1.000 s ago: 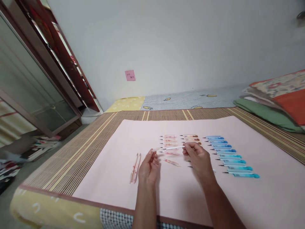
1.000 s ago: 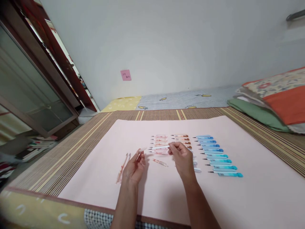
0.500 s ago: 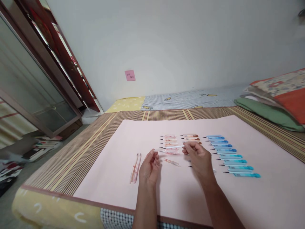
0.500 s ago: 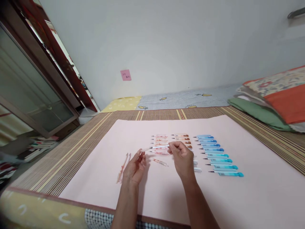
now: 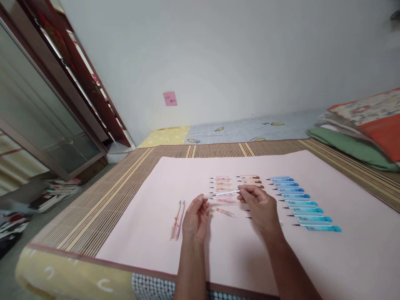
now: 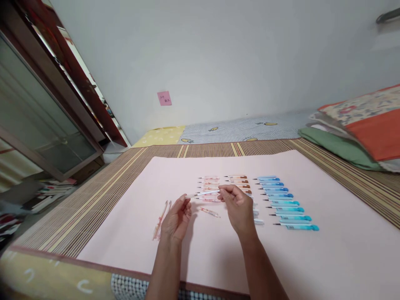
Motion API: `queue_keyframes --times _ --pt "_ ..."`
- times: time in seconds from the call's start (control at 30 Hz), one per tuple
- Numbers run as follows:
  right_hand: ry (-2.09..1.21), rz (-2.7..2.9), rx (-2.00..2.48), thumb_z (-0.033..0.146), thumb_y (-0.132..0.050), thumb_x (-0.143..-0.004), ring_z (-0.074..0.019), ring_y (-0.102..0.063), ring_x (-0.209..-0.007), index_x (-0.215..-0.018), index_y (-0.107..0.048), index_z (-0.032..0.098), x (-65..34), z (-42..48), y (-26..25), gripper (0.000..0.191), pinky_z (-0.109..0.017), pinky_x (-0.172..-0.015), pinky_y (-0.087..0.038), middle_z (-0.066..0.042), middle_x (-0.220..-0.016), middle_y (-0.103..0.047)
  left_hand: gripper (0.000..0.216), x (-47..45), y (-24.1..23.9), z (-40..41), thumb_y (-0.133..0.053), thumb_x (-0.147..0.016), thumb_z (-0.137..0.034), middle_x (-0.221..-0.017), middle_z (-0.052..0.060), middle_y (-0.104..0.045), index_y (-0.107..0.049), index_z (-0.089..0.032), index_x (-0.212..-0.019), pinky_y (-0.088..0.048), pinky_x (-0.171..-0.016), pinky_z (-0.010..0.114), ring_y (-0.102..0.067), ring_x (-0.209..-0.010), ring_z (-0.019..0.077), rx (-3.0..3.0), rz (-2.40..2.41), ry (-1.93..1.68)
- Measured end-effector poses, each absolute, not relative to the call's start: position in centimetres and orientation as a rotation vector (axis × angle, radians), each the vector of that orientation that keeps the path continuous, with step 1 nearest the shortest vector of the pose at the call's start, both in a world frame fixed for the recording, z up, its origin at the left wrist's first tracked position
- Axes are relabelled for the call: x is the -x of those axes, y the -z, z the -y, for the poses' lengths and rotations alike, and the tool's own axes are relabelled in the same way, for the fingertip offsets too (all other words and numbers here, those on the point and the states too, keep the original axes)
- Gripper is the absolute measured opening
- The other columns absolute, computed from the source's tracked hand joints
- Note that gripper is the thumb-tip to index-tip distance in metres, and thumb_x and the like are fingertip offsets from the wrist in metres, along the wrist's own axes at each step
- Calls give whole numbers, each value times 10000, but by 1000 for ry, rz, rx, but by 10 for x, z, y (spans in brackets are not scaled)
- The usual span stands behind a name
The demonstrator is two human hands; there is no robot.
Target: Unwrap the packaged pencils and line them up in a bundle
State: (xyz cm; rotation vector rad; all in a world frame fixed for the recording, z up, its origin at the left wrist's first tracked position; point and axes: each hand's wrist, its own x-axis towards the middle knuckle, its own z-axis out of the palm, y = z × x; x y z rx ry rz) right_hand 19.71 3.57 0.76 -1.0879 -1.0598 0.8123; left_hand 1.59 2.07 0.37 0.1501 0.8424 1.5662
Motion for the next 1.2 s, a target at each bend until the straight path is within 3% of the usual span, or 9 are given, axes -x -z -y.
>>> queue_keyframes --times 0.23,0.77,0.9,1.03,1.2 --pt "-805 1036 1104 394 -698 -780 -171 -649 -659 -914 -736 185 -197 -36 -9 251 -284 -592 -525 -18 -686 -679 108 -16 -7 -18 -727 -785 -123 -743 59 -707 -715 -89 -886 -486 -491 141 -632 -586 83 -242 -878 -1567" --pt "-807 1218 1083 384 -708 -802 -180 -667 -705 -934 -733 198 -191 -25 -21 229 -316 -702 -552 -28 -769 -716 163 -17 -11 -14 -808 -720 -188 -687 63 -706 -675 -102 -757 -482 -451 151 -621 -528 92 -266 -920 -1524" --pt "-923 1131 1014 380 -751 -760 -160 -653 -662 -877 -719 193 -185 -29 -17 223 -286 -665 -539 -18 -735 -704 130 -22 -14 -12 -793 -720 -125 -729 71 -719 -711 -86 -813 -535 -536 161 -661 -606 103 -316 -836 -1509" --pt "-966 1061 1010 390 -761 -742 -148 -627 -623 -793 -715 183 -184 -33 -14 218 -268 -636 -511 -7 -635 -671 239 -24 -15 -12 -797 -673 -45 -758 73 -722 -734 -71 -902 -565 -629 169 -689 -685 118 -344 -765 -1526" --pt "-985 1023 1026 409 -777 -711 -147 -612 -607 -752 -713 174 -181 -32 -15 247 -271 -625 -498 -17 -623 -674 233 -26 -11 -12 -790 -691 -50 -797 91 -732 -738 -69 -918 -579 -703 185 -698 -721 125 -392 -705 -1531"
